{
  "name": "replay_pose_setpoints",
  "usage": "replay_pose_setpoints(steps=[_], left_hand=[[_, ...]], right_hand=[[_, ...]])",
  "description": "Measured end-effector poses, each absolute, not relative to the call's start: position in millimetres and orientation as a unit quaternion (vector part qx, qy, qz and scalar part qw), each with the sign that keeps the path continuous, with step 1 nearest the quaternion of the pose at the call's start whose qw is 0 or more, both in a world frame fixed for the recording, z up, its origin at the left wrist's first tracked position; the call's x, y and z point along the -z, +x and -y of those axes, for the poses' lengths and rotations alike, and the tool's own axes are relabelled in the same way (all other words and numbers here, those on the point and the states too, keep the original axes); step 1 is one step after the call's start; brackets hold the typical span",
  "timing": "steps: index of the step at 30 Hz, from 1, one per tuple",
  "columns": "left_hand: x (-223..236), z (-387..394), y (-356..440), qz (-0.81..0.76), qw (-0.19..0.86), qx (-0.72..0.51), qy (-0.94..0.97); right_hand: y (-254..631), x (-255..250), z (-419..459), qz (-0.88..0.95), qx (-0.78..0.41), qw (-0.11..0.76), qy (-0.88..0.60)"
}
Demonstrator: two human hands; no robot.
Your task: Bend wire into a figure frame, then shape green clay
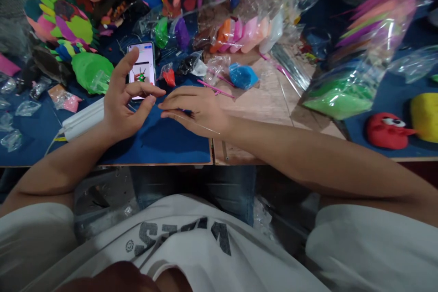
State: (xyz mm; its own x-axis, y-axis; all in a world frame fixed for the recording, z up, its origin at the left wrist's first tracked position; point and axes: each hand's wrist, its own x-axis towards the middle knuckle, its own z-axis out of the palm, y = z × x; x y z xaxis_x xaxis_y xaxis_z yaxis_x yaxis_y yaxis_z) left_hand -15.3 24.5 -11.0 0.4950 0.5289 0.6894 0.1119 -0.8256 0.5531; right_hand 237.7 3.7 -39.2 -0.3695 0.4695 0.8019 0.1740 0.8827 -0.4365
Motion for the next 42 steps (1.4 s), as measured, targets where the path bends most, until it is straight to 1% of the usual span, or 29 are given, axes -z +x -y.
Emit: replay_pose_setpoints(steps=[3,9,12,17,20,24,26,29,32,34,38,42], left_hand=[[14,-24,-17,-0.198,0.256,-0.459,0.827],[12,-22,-14,-0.291,0.395,-0.443,0.75],[12,-20,-12,-0.321,0.441,-0.426,0.722],[18,-17,-11,-0.303,0.45,-0.392,0.743],[16,-13,-10,-0.324,0.472,-0.386,0.723],[17,-9,-8,-0.312,0.481,-0.368,0.732],[22,-9,-6,-0.312,0.486,-0.387,0.719],[28,-7,-3,-0.325,0.516,-0.428,0.667],[25,-2,-1,-0.325,0.575,-0.426,0.618],[19,2,1,-0.338,0.592,-0.426,0.594],[11,7,7,-0.357,0.581,-0.462,0.566],[9,10,11,-0.31,0.599,-0.489,0.554]], right_hand=[[238,40,-5,0.809,-0.162,0.531,-0.191],[235,44,-9,0.801,-0.193,0.539,-0.176],[234,47,-11,0.802,-0.207,0.537,-0.162],[235,53,-13,0.812,-0.22,0.516,-0.163],[235,54,-12,0.821,-0.219,0.496,-0.18],[234,54,-7,0.826,-0.209,0.481,-0.208],[234,52,-5,0.818,-0.209,0.489,-0.22],[234,46,-4,0.784,-0.215,0.525,-0.253],[234,41,-5,0.729,-0.244,0.568,-0.296],[233,39,-5,0.694,-0.275,0.585,-0.318],[231,34,0,0.655,-0.329,0.591,-0.337],[228,29,6,0.638,-0.378,0.584,-0.331]])
